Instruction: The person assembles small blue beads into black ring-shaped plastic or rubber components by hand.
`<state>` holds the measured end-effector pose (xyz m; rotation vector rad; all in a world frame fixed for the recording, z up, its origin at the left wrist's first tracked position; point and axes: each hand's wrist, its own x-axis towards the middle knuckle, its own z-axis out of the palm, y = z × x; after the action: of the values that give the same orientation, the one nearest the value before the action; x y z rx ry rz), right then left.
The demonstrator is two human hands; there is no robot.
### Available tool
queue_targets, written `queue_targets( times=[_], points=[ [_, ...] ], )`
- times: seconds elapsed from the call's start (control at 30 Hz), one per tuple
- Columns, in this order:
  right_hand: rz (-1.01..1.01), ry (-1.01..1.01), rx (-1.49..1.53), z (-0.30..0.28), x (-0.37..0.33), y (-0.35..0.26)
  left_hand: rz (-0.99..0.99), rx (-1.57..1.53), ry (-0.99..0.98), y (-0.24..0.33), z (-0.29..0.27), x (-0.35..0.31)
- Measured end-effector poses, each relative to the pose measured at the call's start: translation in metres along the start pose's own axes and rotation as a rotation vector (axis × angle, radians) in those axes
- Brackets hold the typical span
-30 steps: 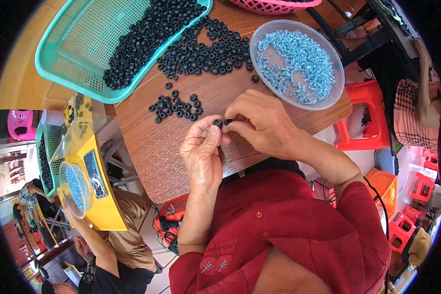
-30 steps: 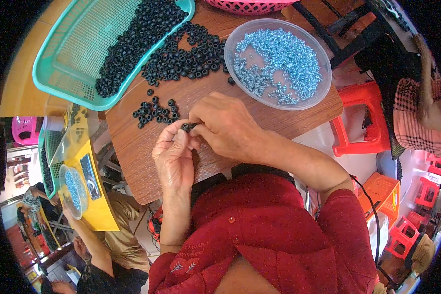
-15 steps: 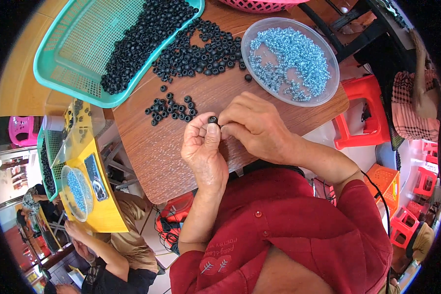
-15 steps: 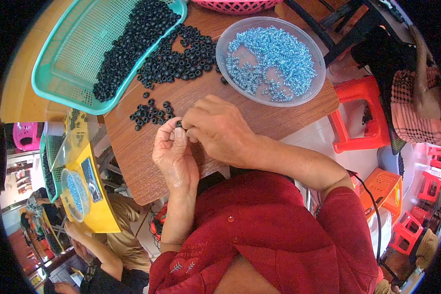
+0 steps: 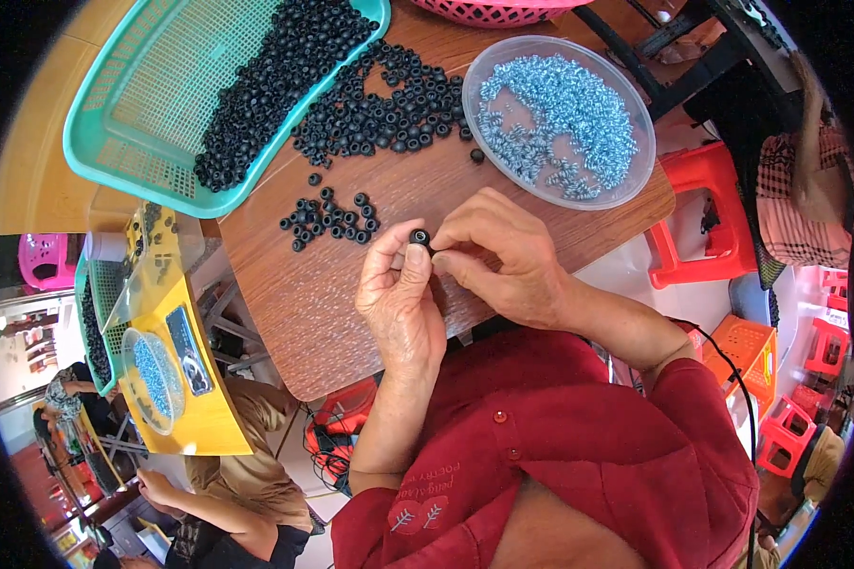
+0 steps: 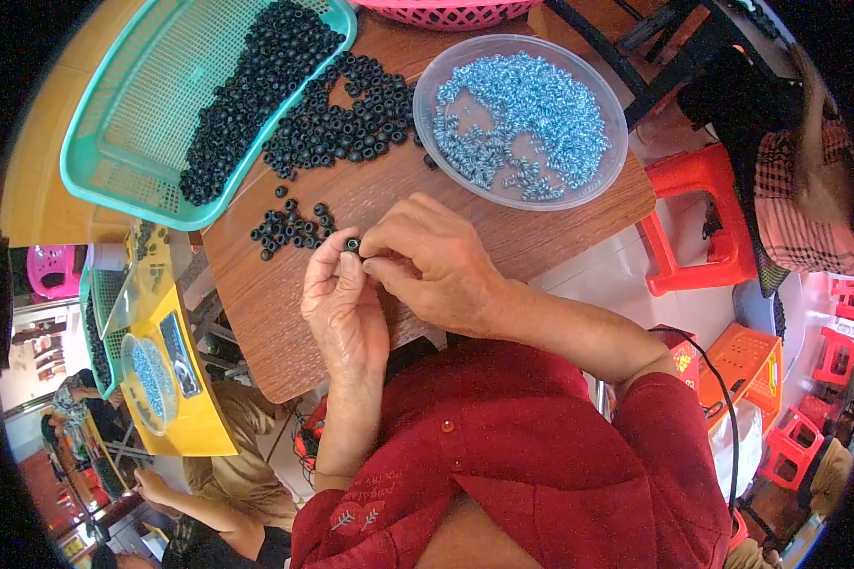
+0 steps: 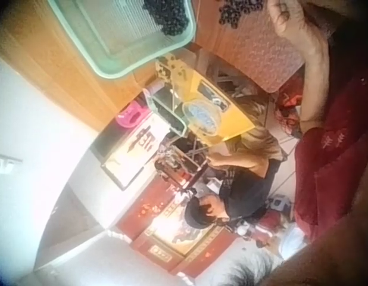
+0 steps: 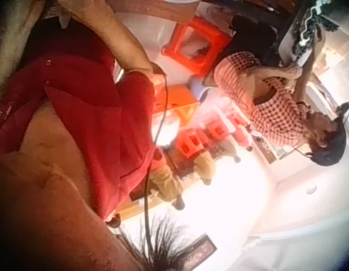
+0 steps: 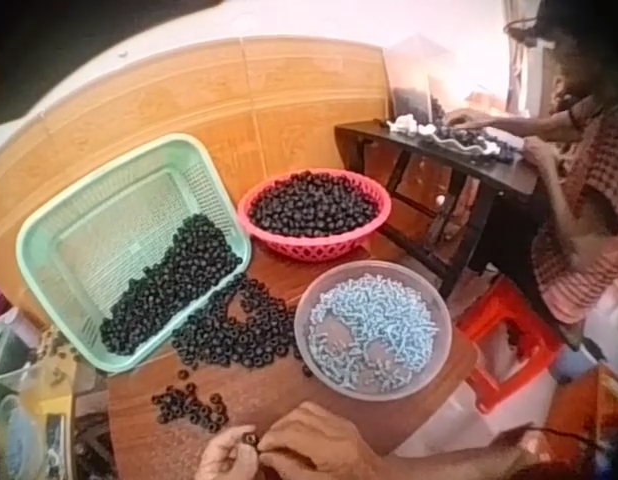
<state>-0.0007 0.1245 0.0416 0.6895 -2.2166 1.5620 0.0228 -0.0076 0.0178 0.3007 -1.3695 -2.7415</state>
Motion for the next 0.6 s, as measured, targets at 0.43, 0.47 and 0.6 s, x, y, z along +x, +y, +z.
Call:
queue_targets(
  times=[0.43, 0.47, 0.6],
  points=[
    [0.451, -0.207, 0.418, -0.021, 0.013, -0.001, -0.054, 0.07, -0.086, 0.007, -0.002, -0.004],
    [0.457, -0.245, 0.423, -0.022, 0.014, 0.0, -0.053, 0.07, -0.085, 0.008, -0.002, -0.004],
    [0.42, -0.28, 0.358, -0.026, 0.016, 0.004, -0.068, 0.079, -0.098, 0.011, -0.001, -0.005]
  ],
)
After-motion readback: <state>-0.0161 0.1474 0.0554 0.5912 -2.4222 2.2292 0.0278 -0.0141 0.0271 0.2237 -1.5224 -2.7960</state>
